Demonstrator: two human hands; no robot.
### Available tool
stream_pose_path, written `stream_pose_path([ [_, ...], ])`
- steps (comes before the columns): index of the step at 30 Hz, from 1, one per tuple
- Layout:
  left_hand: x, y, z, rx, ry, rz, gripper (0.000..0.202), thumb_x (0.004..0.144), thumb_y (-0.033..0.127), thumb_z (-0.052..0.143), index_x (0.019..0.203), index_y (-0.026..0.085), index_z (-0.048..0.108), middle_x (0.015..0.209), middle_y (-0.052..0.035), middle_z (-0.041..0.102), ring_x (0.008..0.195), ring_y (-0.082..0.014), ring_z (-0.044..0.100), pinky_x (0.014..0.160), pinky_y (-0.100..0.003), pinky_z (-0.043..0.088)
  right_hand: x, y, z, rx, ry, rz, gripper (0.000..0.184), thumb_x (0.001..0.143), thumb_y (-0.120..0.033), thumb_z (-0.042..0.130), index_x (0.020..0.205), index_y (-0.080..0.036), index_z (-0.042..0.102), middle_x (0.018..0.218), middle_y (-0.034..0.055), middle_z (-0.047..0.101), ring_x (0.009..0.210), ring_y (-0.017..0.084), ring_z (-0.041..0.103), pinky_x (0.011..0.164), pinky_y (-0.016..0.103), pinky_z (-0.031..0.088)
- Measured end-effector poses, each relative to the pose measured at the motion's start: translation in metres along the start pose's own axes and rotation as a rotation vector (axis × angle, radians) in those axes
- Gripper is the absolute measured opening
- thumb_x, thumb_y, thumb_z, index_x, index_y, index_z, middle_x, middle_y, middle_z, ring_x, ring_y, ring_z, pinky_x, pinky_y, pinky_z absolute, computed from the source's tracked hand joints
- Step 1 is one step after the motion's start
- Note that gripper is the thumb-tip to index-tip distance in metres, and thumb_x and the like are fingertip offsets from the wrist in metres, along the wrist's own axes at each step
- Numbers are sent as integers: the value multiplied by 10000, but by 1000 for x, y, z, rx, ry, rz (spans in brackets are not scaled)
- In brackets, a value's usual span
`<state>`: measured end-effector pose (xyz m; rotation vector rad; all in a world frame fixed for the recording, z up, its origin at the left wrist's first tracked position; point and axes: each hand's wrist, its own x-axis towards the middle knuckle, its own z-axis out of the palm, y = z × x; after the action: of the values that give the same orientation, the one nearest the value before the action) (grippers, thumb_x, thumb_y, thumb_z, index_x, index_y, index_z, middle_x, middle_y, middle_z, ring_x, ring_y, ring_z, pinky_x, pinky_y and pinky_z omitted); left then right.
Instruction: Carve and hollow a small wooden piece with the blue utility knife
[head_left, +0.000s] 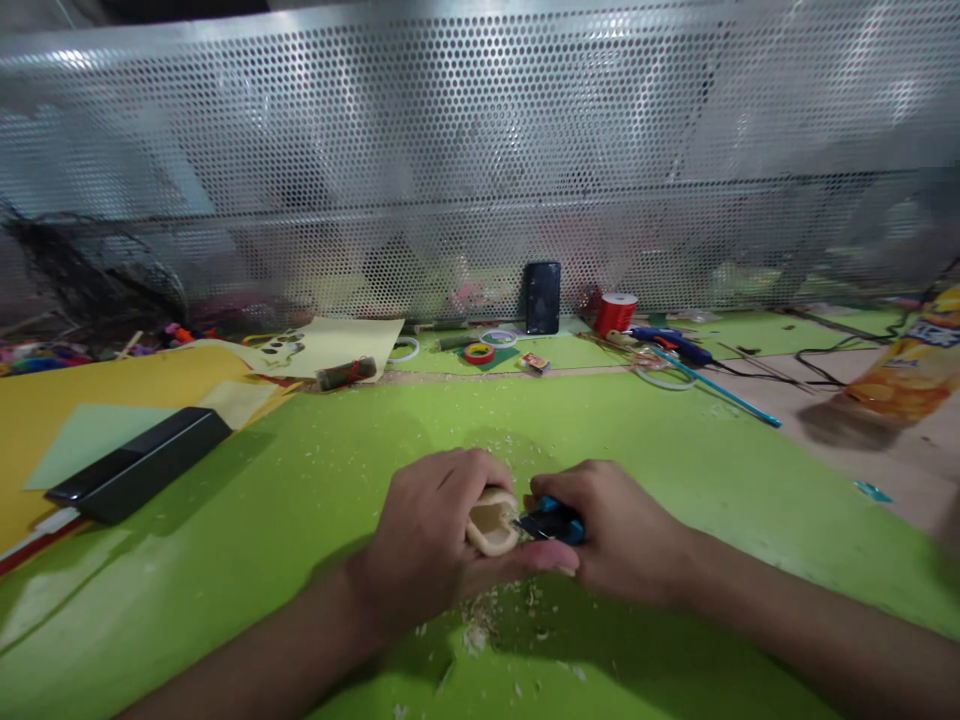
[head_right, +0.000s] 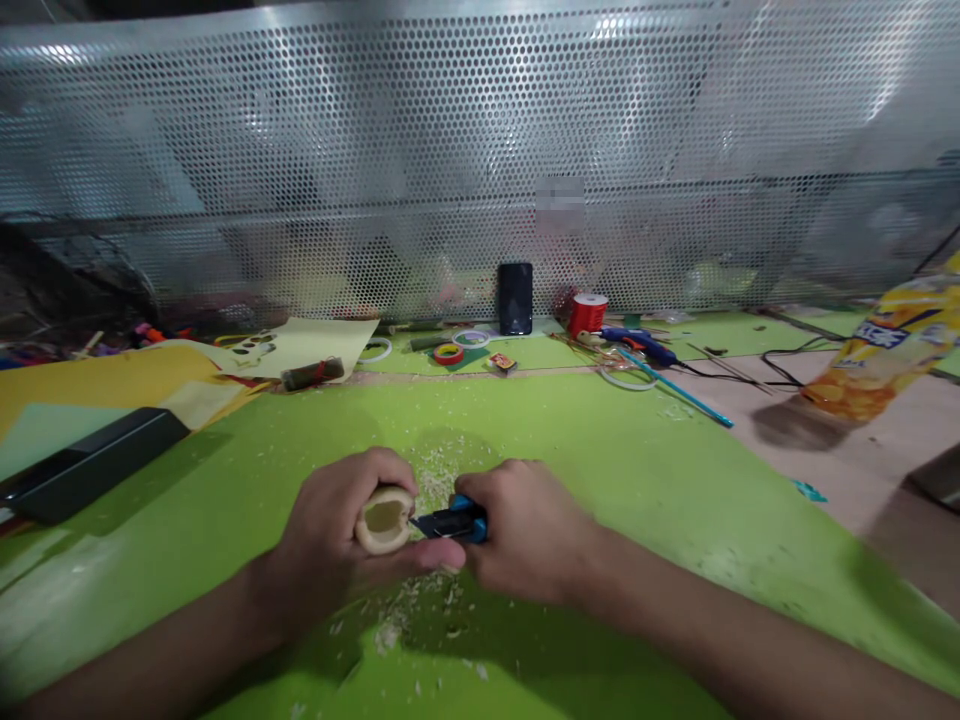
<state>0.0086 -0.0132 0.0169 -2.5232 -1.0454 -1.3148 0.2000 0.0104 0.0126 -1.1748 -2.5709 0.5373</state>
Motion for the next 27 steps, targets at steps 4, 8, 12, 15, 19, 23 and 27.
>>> stream_pose_path([
  [4,1,2,0,2,-1,37,418,851,575,606,776,174,513,589,42,572,483,-85,493,462,-199,359,1,1,1,-7,-25,-34,195,681,-315,582,622,-207,430,540,-28,449,480,102,366,499,253,240],
  [8,2,2,0,33,0,95,363,878,511,599,770,173,523,596,35,583,495,-94,501,483,-219,360,2,1,0,-29,-42,-34,217,685,-360,585,629,-208,441,538,-23,456,473,102,353,494,257,236],
  [12,2,2,-1,56,-20,124,330,884,471,604,774,170,525,606,30,584,512,-106,504,497,-239,357,1,-2,-2,-68,-52,-34,108,611,-242,571,649,-205,476,555,-20,492,487,104,366,500,253,244],
  [15,0,3,-1,84,-23,132,338,877,481,607,767,173,521,597,32,566,512,-114,490,501,-254,346,0,-4,-3,-94,-59,-12,106,557,-198,547,650,-203,497,557,-17,511,489,107,363,500,255,246],
  [19,-1,5,-1,117,-20,155,351,887,488,586,731,181,518,567,40,542,485,-112,457,489,-263,324,0,-7,-3,-95,-64,7,117,548,-208,539,665,-202,539,580,-3,559,495,114,380,505,259,254],
  [23,-1,8,-2,128,-31,154,370,916,490,543,721,176,526,553,36,540,468,-110,451,478,-265,318,-4,-9,-3,-108,-72,37,133,542,-211,537,674,-202,556,586,6,569,499,117,371,512,266,259],
  [27,-1,12,-3,120,-66,150,388,937,488,509,713,172,534,549,33,546,454,-108,450,467,-261,315,-7,-13,-5,-92,-107,61,114,535,-205,537,648,-200,545,565,5,558,495,115,352,509,264,264],
])
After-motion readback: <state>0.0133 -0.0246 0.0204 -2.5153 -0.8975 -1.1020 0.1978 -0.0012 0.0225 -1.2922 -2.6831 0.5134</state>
